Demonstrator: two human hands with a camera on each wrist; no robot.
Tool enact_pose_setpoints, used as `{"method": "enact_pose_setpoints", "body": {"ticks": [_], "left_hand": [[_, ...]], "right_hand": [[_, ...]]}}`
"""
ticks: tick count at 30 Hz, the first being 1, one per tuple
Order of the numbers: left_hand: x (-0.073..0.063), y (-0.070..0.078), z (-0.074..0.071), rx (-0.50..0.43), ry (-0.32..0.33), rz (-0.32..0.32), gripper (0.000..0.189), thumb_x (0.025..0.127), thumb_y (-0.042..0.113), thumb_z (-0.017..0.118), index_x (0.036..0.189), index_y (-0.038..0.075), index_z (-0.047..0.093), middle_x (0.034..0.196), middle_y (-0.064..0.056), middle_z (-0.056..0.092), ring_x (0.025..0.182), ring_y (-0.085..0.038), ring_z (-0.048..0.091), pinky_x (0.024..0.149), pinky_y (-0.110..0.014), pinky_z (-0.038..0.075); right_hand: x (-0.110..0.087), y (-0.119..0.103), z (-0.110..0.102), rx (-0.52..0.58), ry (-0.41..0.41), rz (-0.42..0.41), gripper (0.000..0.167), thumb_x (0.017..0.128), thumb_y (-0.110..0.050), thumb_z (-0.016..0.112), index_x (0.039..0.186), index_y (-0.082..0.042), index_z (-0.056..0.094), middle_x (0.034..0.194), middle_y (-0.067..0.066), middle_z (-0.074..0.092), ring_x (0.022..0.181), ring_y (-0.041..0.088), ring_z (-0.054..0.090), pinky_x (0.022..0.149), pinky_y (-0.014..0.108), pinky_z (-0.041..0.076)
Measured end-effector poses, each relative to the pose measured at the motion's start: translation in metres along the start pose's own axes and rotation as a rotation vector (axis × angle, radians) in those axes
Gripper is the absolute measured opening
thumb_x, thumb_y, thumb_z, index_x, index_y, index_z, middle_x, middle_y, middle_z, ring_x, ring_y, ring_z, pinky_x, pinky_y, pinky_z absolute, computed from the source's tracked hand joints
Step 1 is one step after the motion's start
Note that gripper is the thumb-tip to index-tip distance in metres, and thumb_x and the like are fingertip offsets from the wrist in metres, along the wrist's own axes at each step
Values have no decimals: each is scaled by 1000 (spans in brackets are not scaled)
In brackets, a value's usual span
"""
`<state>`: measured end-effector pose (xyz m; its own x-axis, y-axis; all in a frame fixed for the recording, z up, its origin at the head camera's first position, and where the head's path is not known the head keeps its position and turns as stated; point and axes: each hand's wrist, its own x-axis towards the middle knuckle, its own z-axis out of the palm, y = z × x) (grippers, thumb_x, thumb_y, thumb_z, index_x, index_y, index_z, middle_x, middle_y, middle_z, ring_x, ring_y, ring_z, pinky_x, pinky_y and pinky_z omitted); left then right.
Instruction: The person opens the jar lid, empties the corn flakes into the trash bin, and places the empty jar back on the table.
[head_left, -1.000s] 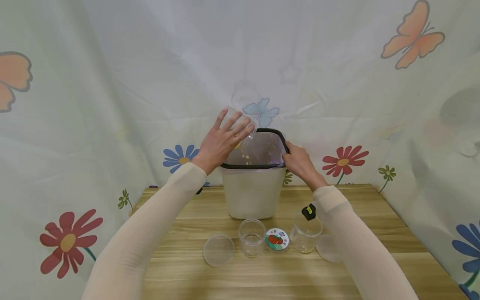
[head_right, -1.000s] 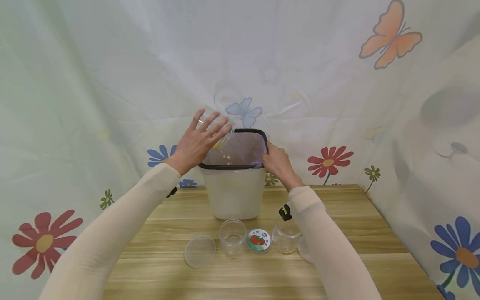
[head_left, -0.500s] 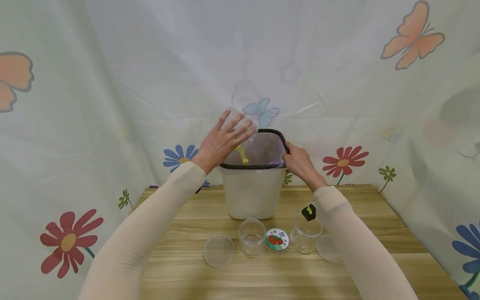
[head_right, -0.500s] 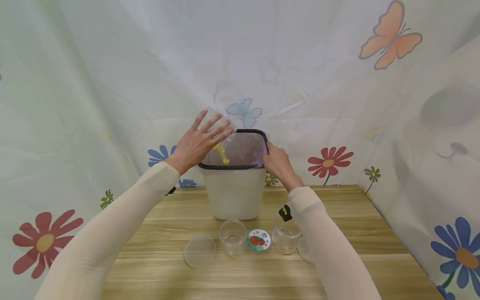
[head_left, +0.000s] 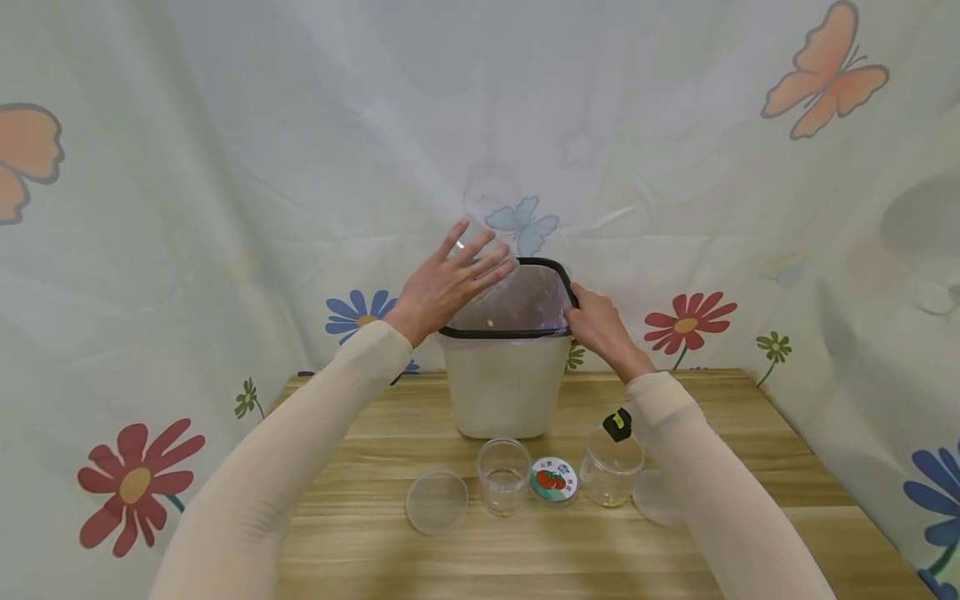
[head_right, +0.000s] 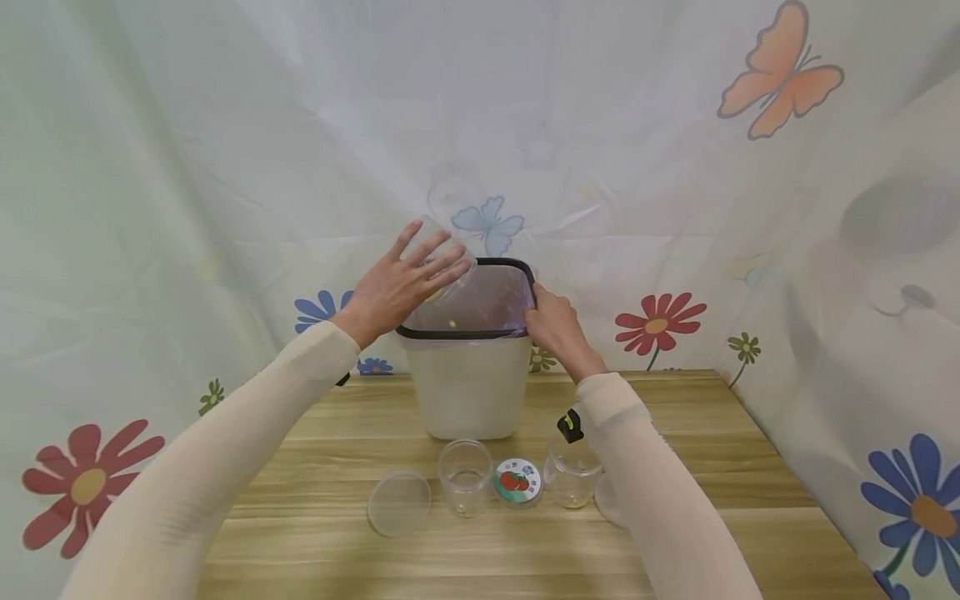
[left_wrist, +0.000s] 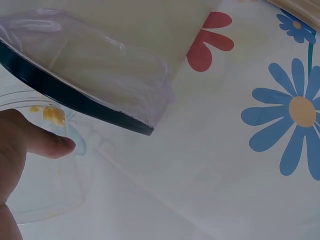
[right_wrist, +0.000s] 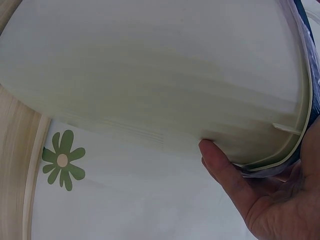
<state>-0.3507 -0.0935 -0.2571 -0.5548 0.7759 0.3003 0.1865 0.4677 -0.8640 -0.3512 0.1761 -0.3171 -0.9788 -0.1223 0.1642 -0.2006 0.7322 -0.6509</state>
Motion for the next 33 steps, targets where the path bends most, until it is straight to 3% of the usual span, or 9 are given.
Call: {"method": "enact_pose_setpoints", "body": {"ticks": [20, 33], "left_hand": [[3, -3, -1, 125, -61, 115, 118, 79, 39, 80, 158, 31, -8, 167, 4, -1, 155, -27, -1, 122, -60, -6], [5, -6, -3, 160, -50, 166, 121, 76, 38, 83, 158, 34, -6, 167, 6, 0, 155, -25, -4, 121, -60, -8]], "right_hand": [[0, -1, 1, -3, 4, 12, 60, 100, -14, 35, 156, -4, 19, 153, 30, 35, 102, 41, 65, 67, 35, 60], [-1, -1, 0, -1, 11, 4, 60, 99, -14, 36, 156, -3, 20, 153, 30, 34, 102, 41, 64, 66, 34, 60]]}}
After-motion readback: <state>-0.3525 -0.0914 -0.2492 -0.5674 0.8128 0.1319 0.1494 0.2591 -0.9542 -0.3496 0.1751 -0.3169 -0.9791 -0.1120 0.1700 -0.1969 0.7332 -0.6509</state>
